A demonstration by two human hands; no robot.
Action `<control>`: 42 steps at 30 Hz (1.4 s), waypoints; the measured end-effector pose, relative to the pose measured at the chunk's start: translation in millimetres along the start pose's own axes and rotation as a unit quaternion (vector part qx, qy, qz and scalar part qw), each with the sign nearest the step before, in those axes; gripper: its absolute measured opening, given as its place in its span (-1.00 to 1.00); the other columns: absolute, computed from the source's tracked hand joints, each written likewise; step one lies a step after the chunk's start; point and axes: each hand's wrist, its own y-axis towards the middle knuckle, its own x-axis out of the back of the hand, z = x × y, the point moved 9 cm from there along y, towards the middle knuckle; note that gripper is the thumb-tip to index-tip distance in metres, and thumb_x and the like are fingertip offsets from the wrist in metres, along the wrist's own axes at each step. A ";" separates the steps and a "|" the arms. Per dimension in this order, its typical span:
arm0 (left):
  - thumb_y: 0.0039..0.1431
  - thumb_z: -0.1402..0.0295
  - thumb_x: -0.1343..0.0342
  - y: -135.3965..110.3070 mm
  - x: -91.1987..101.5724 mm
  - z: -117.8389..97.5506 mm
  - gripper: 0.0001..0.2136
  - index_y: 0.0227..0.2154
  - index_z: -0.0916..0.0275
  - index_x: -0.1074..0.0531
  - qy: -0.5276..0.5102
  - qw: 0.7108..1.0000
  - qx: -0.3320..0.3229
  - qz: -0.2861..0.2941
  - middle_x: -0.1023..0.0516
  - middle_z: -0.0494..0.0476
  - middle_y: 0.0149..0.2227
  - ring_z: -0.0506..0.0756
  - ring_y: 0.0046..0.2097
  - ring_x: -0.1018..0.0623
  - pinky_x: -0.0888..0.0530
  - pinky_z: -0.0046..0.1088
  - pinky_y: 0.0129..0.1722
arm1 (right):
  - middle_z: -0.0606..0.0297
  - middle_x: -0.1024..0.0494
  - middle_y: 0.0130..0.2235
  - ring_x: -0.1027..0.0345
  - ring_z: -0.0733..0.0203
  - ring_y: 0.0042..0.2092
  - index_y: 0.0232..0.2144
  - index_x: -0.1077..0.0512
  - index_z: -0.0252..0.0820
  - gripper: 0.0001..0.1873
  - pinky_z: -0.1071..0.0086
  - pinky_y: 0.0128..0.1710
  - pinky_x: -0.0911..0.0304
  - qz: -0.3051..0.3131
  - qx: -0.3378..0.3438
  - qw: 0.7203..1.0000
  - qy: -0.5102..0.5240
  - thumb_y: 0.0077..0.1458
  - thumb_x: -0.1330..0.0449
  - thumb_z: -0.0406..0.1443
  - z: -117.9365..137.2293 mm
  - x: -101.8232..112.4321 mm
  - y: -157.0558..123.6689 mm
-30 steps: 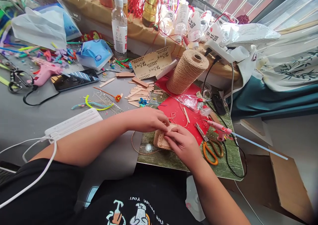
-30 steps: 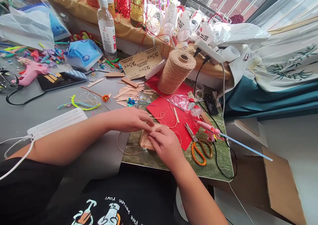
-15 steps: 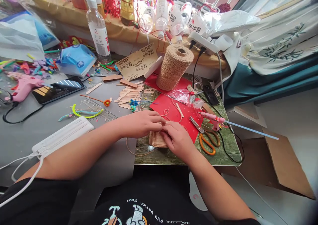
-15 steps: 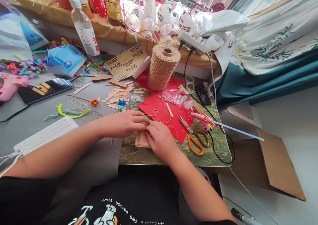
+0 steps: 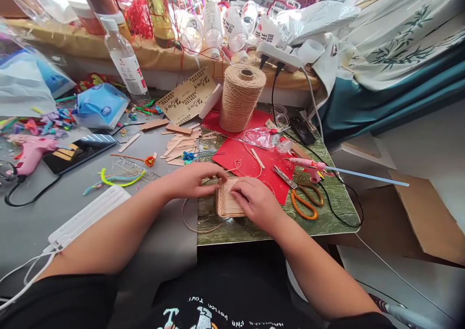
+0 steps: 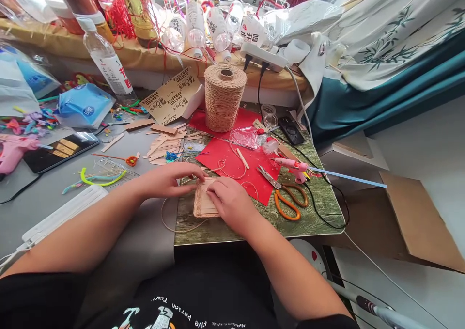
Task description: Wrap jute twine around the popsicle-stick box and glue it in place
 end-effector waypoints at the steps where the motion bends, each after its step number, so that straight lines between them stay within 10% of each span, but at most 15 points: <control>1: 0.29 0.35 -0.19 -0.7 0.1 -2.4 -0.69 0.08 0.13 -0.48 0.006 1.000 -0.013 0.005 -0.62 0.19 0.07 0.16 0.07 -0.61 -0.51 -0.29 0.10 | 0.14 -0.56 -0.18 -0.43 0.07 -0.12 -0.17 -0.50 -0.15 -0.85 0.18 -0.06 -0.38 0.006 0.007 1.000 0.000 0.41 -0.11 -0.36 1.1 -0.5 0.6; 9: 0.30 0.36 -0.17 -2.7 4.2 -16.8 -0.70 0.07 0.14 -0.51 0.083 0.992 -0.095 -0.032 -0.63 0.26 0.05 0.19 0.07 -0.61 -0.54 -0.26 0.08 | 0.15 -0.58 -0.13 -0.44 0.06 -0.07 -0.04 -0.56 -0.10 -0.79 0.19 -0.06 -0.40 0.015 0.025 0.999 -0.018 0.39 -0.15 -0.36 3.8 -3.8 1.0; 16: 0.28 0.35 -0.18 -8.1 12.3 -24.9 -0.92 -0.25 0.11 -0.57 0.130 0.984 -0.116 -0.047 -0.58 0.08 -0.40 0.09 -0.32 -0.55 -0.44 -0.40 -0.29 | 0.16 -0.56 -0.20 -0.42 0.09 -0.14 -0.13 -0.56 -0.12 -0.81 0.21 -0.11 -0.38 0.014 0.033 0.999 -0.026 0.42 -0.12 -0.32 5.0 -5.3 0.4; 42: 0.39 0.30 -0.10 -20.7 1.5 -28.3 -0.82 -0.08 0.05 -0.59 0.195 0.970 -0.142 -0.030 -0.59 0.11 -0.37 0.08 -0.32 -0.55 -0.40 -0.38 -0.32 | 0.14 -0.52 -0.18 -0.38 0.08 -0.12 0.06 -0.57 -0.11 -0.70 0.19 -0.09 -0.38 0.035 0.085 0.995 -0.035 0.41 -0.10 -0.36 8.6 -9.7 -3.3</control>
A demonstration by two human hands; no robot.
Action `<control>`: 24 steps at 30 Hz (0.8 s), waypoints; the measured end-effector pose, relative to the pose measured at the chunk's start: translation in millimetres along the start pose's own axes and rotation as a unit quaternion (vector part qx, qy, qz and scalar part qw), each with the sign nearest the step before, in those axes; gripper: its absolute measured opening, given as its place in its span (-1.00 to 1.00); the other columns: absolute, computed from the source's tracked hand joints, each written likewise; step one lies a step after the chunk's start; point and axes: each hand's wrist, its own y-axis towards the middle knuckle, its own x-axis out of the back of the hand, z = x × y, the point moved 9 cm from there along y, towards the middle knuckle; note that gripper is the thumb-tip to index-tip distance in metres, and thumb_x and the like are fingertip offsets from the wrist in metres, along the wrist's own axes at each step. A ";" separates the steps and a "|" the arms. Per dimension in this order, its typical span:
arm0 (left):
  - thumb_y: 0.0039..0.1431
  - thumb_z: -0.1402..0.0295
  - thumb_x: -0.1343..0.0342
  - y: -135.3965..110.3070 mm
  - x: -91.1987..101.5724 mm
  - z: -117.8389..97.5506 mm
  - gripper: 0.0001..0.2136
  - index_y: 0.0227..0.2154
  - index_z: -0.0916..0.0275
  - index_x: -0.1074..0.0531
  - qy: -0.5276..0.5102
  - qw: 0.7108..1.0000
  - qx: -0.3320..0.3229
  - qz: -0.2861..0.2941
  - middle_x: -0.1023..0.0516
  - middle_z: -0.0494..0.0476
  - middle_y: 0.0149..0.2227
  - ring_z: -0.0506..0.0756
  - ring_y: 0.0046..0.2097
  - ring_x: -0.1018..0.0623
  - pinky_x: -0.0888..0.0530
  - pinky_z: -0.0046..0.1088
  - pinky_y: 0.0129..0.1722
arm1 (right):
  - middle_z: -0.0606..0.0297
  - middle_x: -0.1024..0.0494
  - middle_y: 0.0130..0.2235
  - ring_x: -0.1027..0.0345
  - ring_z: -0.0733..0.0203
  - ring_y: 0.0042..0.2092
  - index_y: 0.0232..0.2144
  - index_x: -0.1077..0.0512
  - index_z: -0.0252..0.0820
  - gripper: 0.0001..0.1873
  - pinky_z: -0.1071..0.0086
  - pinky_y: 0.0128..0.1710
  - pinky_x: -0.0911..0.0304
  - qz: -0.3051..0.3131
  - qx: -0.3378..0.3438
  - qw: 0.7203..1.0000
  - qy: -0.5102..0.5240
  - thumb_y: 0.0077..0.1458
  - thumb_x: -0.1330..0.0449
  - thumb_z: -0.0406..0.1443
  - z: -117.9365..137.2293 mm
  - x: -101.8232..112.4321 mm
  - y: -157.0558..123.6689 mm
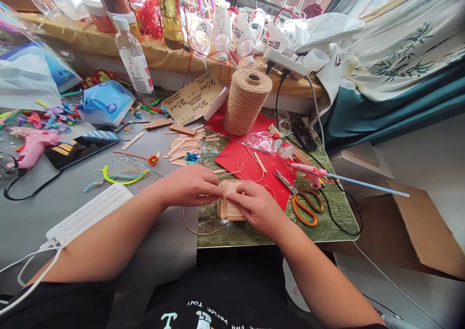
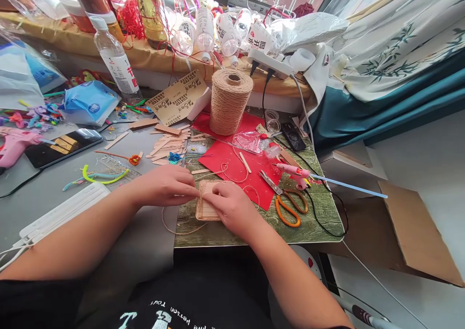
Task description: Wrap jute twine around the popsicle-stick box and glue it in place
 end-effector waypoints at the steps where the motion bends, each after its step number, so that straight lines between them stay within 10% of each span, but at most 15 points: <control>1: 0.38 0.30 -0.11 0.0 1.4 -0.4 -0.82 -0.07 0.04 -0.59 -0.004 1.000 -0.003 -0.008 -0.60 0.10 -0.37 0.07 -0.32 -0.55 -0.40 -0.39 -0.32 | 0.14 -0.51 -0.19 -0.38 0.09 -0.13 0.07 -0.57 -0.10 -0.69 0.20 -0.10 -0.37 0.003 0.003 1.000 0.002 0.41 -0.09 -0.36 0.2 -0.4 -0.1; 24: 0.35 0.28 -0.19 1.4 -14.2 20.2 -0.89 -0.17 0.17 -0.53 -0.172 0.977 0.126 0.024 -0.62 0.07 -0.26 0.04 -0.24 -0.56 -0.43 -0.45 -0.20 | 0.11 -0.53 -0.12 -0.40 0.06 -0.05 0.04 -0.56 -0.11 -0.71 0.17 -0.03 -0.39 -0.007 -0.003 1.000 0.030 0.40 -0.10 -0.38 -1.2 2.3 -3.8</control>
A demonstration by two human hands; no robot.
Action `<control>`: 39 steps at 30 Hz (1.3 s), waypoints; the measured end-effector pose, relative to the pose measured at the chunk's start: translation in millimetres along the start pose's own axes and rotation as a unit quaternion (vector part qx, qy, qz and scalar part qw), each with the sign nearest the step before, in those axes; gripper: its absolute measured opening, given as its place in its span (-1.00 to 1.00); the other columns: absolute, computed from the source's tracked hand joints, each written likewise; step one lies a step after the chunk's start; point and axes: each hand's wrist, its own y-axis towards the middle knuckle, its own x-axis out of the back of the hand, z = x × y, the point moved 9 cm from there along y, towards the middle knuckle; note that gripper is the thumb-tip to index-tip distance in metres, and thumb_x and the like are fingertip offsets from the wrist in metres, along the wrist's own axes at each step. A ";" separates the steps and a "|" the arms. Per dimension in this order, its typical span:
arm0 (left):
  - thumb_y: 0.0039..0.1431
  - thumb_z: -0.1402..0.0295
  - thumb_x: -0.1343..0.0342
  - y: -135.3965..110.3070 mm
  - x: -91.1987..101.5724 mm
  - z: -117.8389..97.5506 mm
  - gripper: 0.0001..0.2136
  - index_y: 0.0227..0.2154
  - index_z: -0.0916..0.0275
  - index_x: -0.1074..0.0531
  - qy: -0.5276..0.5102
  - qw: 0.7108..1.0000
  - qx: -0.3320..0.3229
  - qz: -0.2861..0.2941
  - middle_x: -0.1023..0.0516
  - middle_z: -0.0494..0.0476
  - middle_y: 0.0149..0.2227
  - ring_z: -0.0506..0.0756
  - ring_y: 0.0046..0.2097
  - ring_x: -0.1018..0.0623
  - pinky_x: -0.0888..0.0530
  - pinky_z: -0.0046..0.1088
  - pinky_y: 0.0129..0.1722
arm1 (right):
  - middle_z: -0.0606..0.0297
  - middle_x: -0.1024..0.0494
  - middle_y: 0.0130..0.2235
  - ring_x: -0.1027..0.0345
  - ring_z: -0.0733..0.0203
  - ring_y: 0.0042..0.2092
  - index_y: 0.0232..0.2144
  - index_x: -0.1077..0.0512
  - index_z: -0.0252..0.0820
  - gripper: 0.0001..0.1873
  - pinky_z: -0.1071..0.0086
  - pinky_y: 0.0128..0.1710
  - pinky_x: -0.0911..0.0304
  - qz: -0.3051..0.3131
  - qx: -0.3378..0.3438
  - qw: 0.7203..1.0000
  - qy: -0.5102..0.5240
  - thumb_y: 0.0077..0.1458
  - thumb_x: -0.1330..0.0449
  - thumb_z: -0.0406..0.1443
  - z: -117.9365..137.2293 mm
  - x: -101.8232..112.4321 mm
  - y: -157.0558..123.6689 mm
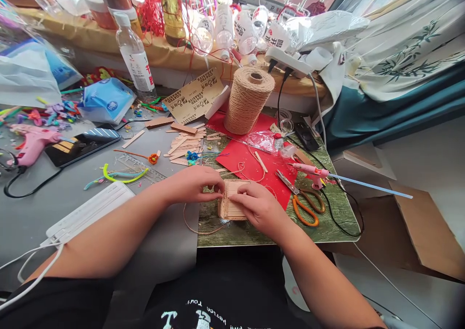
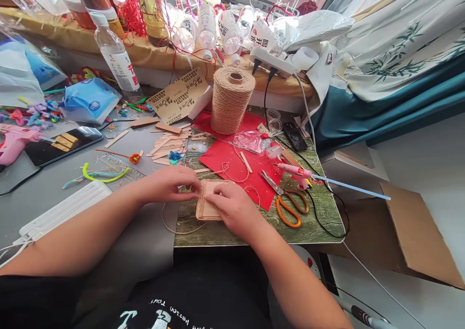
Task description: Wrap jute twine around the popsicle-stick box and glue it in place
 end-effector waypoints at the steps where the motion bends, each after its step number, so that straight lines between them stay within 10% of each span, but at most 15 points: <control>1: 0.36 0.28 -0.19 -0.1 -0.1 0.4 -0.89 -0.17 0.17 -0.53 -0.003 1.000 -0.001 0.000 -0.62 0.07 -0.26 0.04 -0.23 -0.56 -0.43 -0.45 -0.20 | 0.11 -0.53 -0.13 -0.40 0.06 -0.06 0.04 -0.57 -0.11 -0.71 0.18 -0.04 -0.39 0.001 0.000 1.000 -0.002 0.40 -0.11 -0.37 0.1 0.0 0.4; 39: 0.34 0.31 -0.19 -3.8 4.9 1.9 -0.83 -0.05 0.14 -0.53 -0.025 0.999 -0.034 -0.022 -0.61 0.16 -0.14 0.10 -0.12 -0.59 -0.48 -0.39 -0.11 | 0.08 -0.56 -0.11 -0.41 0.02 -0.04 0.07 -0.52 -0.12 -0.70 0.11 -0.04 -0.42 0.014 -0.006 1.000 0.001 0.38 -0.13 -0.39 -0.3 -1.5 1.0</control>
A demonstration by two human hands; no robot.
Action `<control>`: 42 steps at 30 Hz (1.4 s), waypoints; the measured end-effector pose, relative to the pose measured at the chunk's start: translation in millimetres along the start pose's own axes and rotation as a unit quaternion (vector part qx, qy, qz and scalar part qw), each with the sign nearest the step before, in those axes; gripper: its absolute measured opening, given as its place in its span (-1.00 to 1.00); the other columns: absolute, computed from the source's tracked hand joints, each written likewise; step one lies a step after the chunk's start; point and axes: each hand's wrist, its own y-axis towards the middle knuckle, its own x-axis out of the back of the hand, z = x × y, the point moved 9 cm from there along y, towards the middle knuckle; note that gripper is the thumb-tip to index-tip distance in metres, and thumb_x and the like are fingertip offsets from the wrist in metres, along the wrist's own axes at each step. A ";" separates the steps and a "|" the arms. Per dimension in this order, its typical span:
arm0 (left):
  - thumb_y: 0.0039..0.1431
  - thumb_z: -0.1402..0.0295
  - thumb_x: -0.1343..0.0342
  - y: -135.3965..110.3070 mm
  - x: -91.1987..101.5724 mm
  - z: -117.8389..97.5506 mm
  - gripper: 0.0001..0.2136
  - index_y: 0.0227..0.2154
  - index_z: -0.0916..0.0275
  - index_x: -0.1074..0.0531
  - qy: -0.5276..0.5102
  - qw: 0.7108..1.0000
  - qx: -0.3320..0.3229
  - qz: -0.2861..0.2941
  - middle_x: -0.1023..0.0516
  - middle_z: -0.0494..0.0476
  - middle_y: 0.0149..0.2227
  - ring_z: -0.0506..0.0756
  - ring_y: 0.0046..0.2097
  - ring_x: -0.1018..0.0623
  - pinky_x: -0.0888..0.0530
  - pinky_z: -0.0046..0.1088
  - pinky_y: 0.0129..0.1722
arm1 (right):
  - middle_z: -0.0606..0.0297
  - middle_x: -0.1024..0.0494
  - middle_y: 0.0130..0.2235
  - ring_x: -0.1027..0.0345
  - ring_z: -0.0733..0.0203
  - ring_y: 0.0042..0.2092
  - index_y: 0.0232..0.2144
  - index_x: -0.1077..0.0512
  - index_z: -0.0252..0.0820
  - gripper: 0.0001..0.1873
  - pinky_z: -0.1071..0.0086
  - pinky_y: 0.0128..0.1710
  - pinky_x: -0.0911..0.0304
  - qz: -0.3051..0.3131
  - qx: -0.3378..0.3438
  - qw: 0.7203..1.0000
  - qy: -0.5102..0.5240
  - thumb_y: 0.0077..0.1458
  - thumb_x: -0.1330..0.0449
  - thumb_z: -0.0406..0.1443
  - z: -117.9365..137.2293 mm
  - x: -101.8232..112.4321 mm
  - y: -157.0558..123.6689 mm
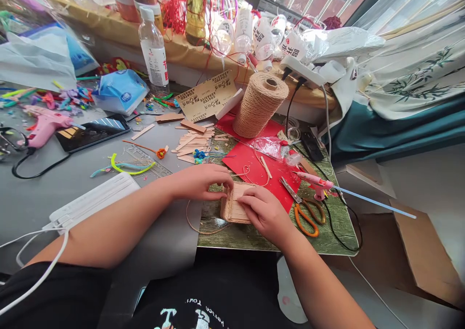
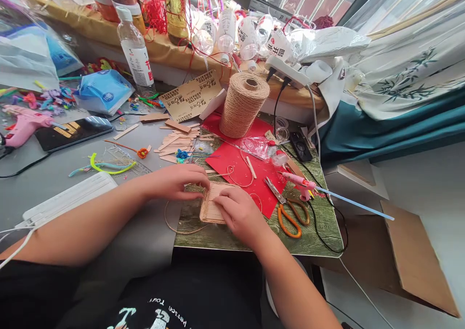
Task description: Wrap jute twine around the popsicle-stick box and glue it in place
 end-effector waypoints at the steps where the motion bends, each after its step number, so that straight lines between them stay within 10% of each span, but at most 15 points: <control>1: 0.35 0.32 -0.18 0.2 0.5 -1.7 -0.84 -0.06 0.13 -0.55 0.003 1.000 -0.007 -0.001 -0.61 0.17 -0.14 0.10 -0.11 -0.59 -0.48 -0.39 -0.10 | 0.09 -0.55 -0.11 -0.41 0.02 -0.05 0.07 -0.53 -0.11 -0.71 0.11 -0.05 -0.42 0.004 -0.001 1.000 -0.004 0.38 -0.13 -0.39 0.1 -0.5 -0.1; 12: 0.37 0.34 -0.17 -3.2 5.9 -20.2 -0.86 -0.16 0.01 -0.62 0.105 0.990 -0.087 -0.034 -0.65 0.14 -0.24 0.08 -0.21 -0.59 -0.45 -0.37 -0.17 | 0.12 -0.56 -0.04 -0.44 0.02 0.00 0.16 -0.47 -0.01 -0.62 0.09 0.01 -0.44 -0.050 -0.019 0.998 0.027 0.36 -0.15 -0.41 -0.5 10.7 -10.0; 26: 0.31 0.42 -0.09 0.4 5.6 -21.5 -0.91 -0.27 0.15 -0.48 0.166 0.984 -0.059 -0.017 -0.58 0.10 -0.36 0.08 -0.28 -0.54 -0.43 -0.40 -0.24 | 0.15 -0.54 -0.09 -0.48 0.07 -0.06 0.17 -0.33 -0.11 -0.58 0.17 -0.02 -0.46 -0.136 -0.252 0.952 0.106 0.34 -0.23 -0.15 -40.8 9.6 -80.0; 32: 0.30 0.39 -0.11 -1.2 10.3 -8.7 -0.87 -0.16 0.13 -0.54 0.168 0.985 -0.026 -0.036 -0.63 0.12 -0.26 0.08 -0.22 -0.59 -0.47 -0.43 -0.20 | 0.32 -0.47 -0.40 -0.35 0.22 -0.39 -0.25 -0.48 -0.15 -0.78 0.35 -0.37 -0.36 -0.140 -0.242 0.952 0.124 0.37 -0.19 -0.14 -50.0 25.0 -65.3; 42: 0.31 0.41 -0.06 -0.3 12.4 2.9 -0.78 -0.04 0.14 -0.50 0.188 0.981 0.012 -0.041 -0.63 0.11 -0.24 0.07 -0.22 -0.60 -0.49 -0.44 -0.21 | 0.30 -0.46 -0.38 -0.28 0.21 -0.38 -0.22 -0.52 -0.16 -0.72 0.33 -0.33 -0.29 -0.195 -0.216 0.951 0.100 0.38 -0.16 -0.09 -76.3 29.3 -41.1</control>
